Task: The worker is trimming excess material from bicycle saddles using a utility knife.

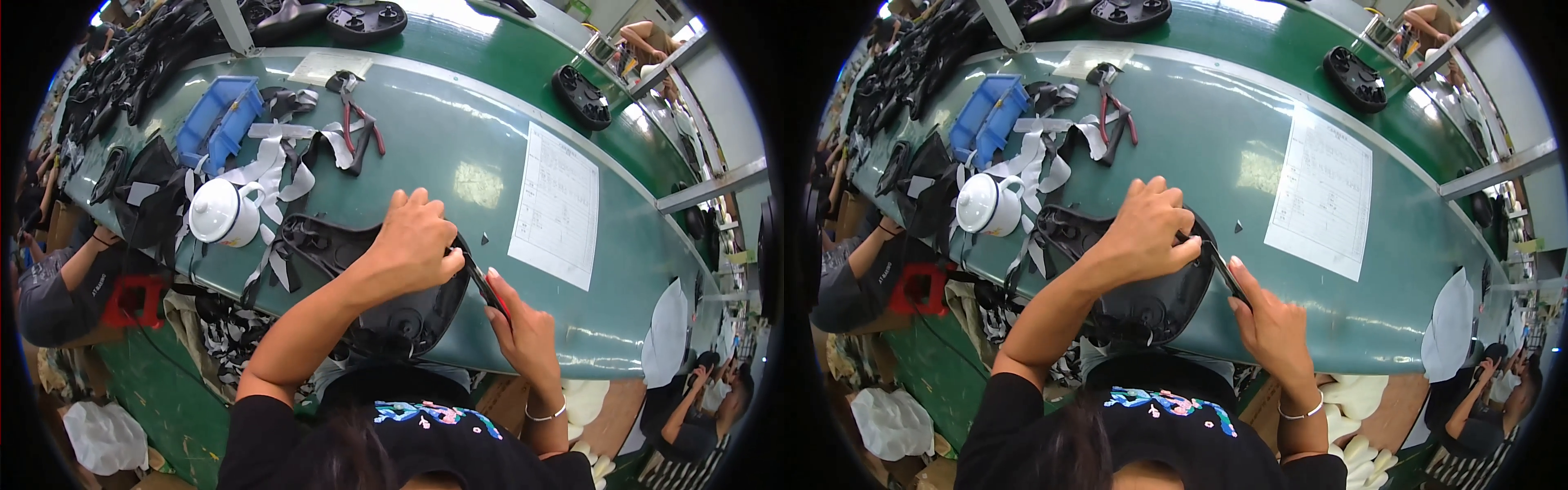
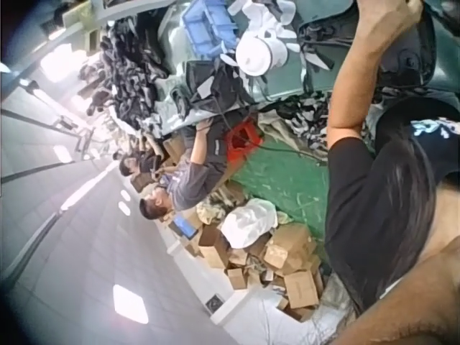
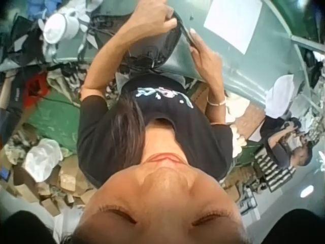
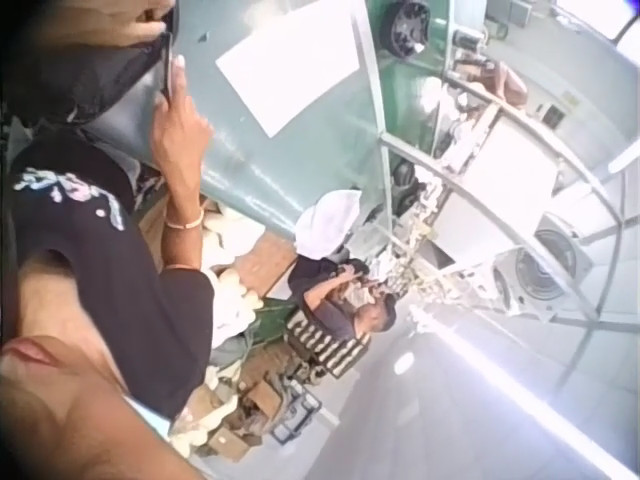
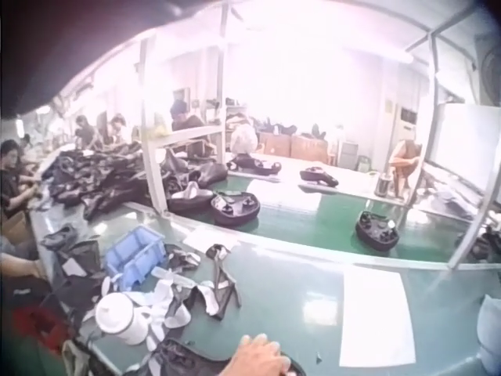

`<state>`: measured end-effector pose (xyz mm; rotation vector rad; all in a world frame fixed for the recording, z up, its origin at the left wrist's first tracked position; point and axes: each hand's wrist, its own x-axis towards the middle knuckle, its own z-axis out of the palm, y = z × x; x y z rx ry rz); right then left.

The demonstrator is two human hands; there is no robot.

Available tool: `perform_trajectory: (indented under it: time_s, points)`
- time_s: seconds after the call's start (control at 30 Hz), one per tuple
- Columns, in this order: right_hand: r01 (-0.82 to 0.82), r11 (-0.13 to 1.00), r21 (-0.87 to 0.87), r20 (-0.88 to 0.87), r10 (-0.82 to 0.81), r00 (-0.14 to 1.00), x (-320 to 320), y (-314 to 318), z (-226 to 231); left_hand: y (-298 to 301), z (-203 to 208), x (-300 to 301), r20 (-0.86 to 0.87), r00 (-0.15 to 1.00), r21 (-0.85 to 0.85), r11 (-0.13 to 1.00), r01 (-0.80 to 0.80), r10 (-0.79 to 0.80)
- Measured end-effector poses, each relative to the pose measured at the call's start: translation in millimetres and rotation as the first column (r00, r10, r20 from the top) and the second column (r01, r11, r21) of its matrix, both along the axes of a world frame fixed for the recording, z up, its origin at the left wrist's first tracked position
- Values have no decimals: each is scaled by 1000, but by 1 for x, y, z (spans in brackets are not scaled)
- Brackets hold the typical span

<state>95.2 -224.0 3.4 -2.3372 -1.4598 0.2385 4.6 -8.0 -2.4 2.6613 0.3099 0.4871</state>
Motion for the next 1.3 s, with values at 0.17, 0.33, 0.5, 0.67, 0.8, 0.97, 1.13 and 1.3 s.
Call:
perform_trajectory:
  time_s: [0.17, 0.33, 0.5, 0.67, 0.8, 0.97, 1.13, 1.3]
  points:
    - [-72, 991, 116, -15, 74, 997, 0, 5, 0, 3, -3, 5, -36, 995, -304, 949, 79, -94]
    - [35, 978, -208, 146, -4, 989, -25, 4, 5, 23, 3, 6, 57, 997, -877, 479, 29, 44]
    - [148, 969, -198, 114, -127, 985, -40, 14, 11, 10, 10, 7, 385, 911, -915, -64, 398, 150]
    - [104, 940, -326, 29, -100, 995, -63, -1, 30, 14, 11, -1, 429, 652, -638, -301, 709, 625]
    - [50, 968, -247, 108, -23, 994, -28, 4, 30, 20, 27, -16, 444, 890, -610, 692, 387, -107]
    - [-1, 965, -261, 251, 69, 965, 0, 28, 41, 23, -4, -14, 126, 987, 288, 956, 55, -95]
    - [-25, 963, -270, 244, 93, 965, -25, -1, 39, 57, -20, -5, 368, 677, -578, 727, -371, 637]
    - [-70, 941, -331, 267, 165, 949, 15, 18, 55, 47, -21, -31, 58, 815, -994, -41, 99, 576]
